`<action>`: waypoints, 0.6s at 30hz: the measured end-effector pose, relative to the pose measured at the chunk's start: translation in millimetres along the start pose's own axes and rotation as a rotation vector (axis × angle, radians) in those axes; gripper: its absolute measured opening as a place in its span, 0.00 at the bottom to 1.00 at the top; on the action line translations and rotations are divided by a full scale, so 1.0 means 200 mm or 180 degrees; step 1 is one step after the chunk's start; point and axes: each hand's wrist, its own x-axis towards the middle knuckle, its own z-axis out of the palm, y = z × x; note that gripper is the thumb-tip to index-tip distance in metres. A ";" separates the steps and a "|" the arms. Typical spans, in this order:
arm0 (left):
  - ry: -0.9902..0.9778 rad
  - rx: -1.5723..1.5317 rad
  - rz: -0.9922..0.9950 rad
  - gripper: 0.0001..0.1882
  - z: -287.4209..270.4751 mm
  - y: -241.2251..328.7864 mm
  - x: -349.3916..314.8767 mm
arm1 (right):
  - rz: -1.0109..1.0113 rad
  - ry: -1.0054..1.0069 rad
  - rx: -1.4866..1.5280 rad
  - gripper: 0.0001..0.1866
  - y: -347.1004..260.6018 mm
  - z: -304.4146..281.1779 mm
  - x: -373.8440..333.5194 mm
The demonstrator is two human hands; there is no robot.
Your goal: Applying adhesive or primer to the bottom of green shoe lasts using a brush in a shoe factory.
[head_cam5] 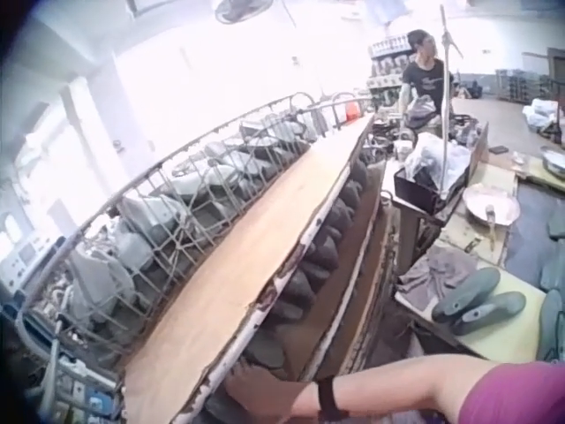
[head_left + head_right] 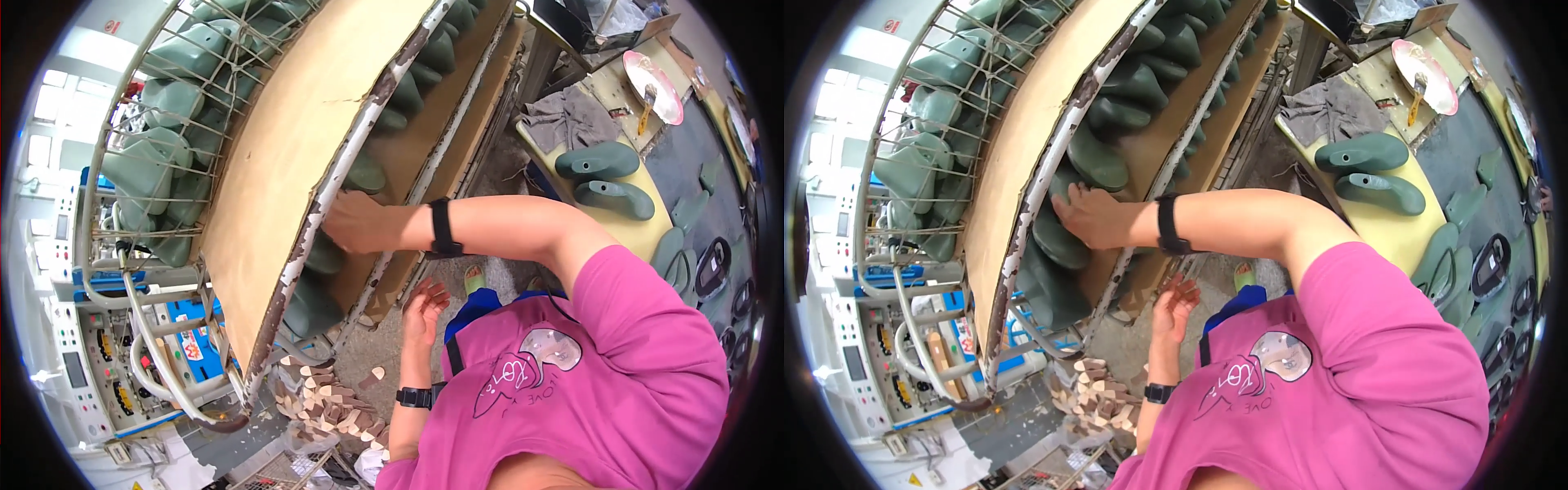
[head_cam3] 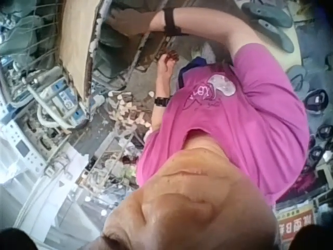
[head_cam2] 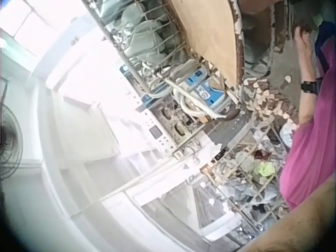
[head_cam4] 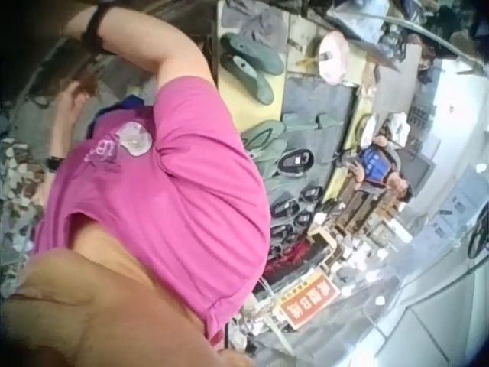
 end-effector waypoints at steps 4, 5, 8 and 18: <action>-0.0130 0.0109 -0.0065 0.19 -0.04 0.02 0.03 | -0.0249 -0.0241 -0.0404 0.35 0.04 -0.02 0.01; -0.0140 0.0180 -0.0075 0.19 -0.03 0.03 0.07 | 0.0191 -0.0587 0.0058 0.33 0.09 -0.08 0.04; -0.0317 0.0268 -0.0001 0.20 -0.05 0.03 0.11 | 0.1412 -0.1033 0.0753 0.29 0.11 -0.48 0.00; -0.1295 0.1856 -0.0111 0.22 0.63 -0.12 0.27 | 0.2850 0.2299 0.1892 0.16 0.42 -1.61 -1.21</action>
